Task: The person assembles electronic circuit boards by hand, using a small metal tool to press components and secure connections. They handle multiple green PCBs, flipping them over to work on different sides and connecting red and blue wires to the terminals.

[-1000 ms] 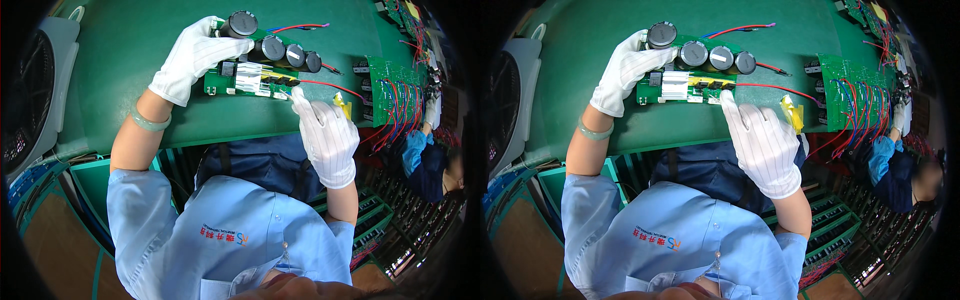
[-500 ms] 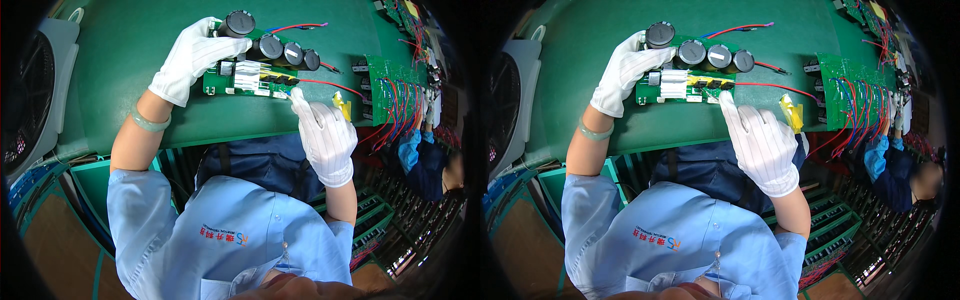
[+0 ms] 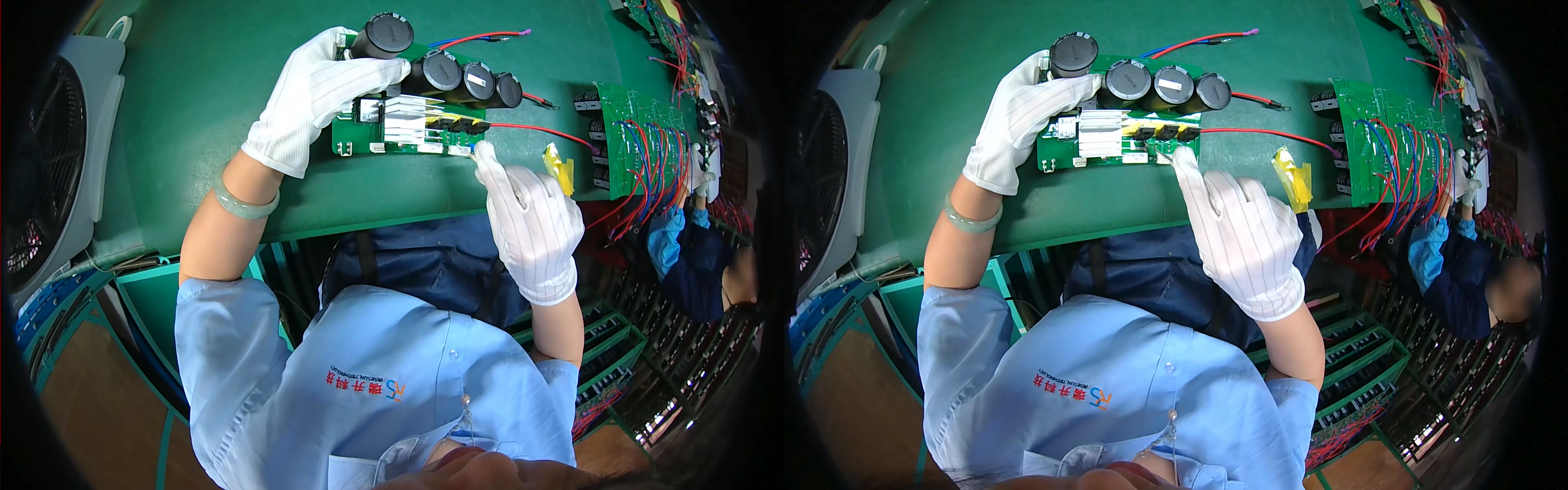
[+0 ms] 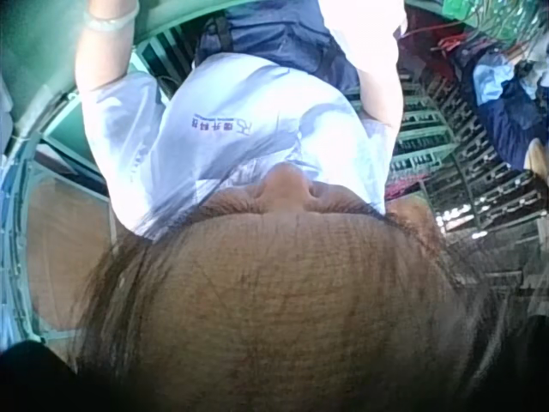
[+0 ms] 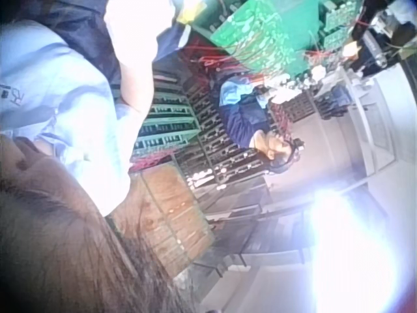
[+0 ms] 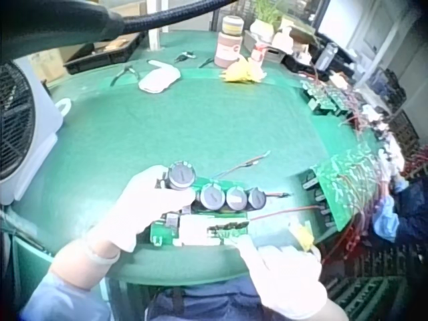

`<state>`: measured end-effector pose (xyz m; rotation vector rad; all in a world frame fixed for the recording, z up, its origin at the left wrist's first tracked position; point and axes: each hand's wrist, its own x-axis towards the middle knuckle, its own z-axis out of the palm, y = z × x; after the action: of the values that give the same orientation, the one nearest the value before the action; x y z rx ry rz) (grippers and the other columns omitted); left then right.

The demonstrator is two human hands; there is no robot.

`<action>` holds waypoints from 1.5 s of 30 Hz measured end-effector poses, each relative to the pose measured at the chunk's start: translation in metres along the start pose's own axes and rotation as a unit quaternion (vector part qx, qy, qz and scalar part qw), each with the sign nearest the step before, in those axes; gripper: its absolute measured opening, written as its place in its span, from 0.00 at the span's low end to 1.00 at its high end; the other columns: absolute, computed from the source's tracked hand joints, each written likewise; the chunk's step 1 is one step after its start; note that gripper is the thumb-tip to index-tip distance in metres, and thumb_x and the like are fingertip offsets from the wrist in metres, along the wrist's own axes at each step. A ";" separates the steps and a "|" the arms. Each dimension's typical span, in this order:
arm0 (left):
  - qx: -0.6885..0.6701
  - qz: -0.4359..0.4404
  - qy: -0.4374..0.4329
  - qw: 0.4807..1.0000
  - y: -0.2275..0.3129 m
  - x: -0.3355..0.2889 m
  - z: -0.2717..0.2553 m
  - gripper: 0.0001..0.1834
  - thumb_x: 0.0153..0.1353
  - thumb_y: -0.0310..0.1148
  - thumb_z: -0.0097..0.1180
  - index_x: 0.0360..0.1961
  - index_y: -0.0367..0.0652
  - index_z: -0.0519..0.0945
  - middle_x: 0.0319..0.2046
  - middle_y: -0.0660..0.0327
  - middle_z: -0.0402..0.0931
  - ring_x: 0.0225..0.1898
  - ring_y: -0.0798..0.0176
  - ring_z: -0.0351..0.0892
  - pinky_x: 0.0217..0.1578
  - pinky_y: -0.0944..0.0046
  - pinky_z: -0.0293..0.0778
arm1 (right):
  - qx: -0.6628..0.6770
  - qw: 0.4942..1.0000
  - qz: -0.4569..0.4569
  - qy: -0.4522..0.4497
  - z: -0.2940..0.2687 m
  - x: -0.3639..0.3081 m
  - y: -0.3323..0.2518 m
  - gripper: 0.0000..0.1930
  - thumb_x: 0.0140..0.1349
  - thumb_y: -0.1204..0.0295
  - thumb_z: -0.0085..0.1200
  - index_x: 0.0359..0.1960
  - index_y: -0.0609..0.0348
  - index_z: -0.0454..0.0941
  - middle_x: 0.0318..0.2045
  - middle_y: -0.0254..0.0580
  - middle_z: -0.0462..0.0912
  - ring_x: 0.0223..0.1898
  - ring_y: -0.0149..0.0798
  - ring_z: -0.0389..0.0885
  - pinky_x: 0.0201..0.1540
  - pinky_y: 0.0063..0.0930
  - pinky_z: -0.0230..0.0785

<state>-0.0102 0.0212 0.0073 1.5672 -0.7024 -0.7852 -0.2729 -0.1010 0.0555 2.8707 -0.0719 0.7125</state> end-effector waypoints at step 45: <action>-0.141 -0.085 -0.019 0.986 0.018 -0.009 0.006 0.27 0.63 0.37 0.69 0.53 0.28 0.73 0.43 0.60 0.85 0.45 0.73 0.80 0.50 0.71 0.73 | -0.017 0.994 0.103 -0.030 -0.004 -0.001 -0.014 0.23 0.51 0.70 0.60 0.53 0.53 0.84 0.36 0.29 0.80 0.28 0.30 0.76 0.25 0.24 0.63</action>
<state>-0.0204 0.0229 0.0256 1.3684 -0.4653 -0.9983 -0.2741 -0.0860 0.0565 2.8793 -0.3887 0.6530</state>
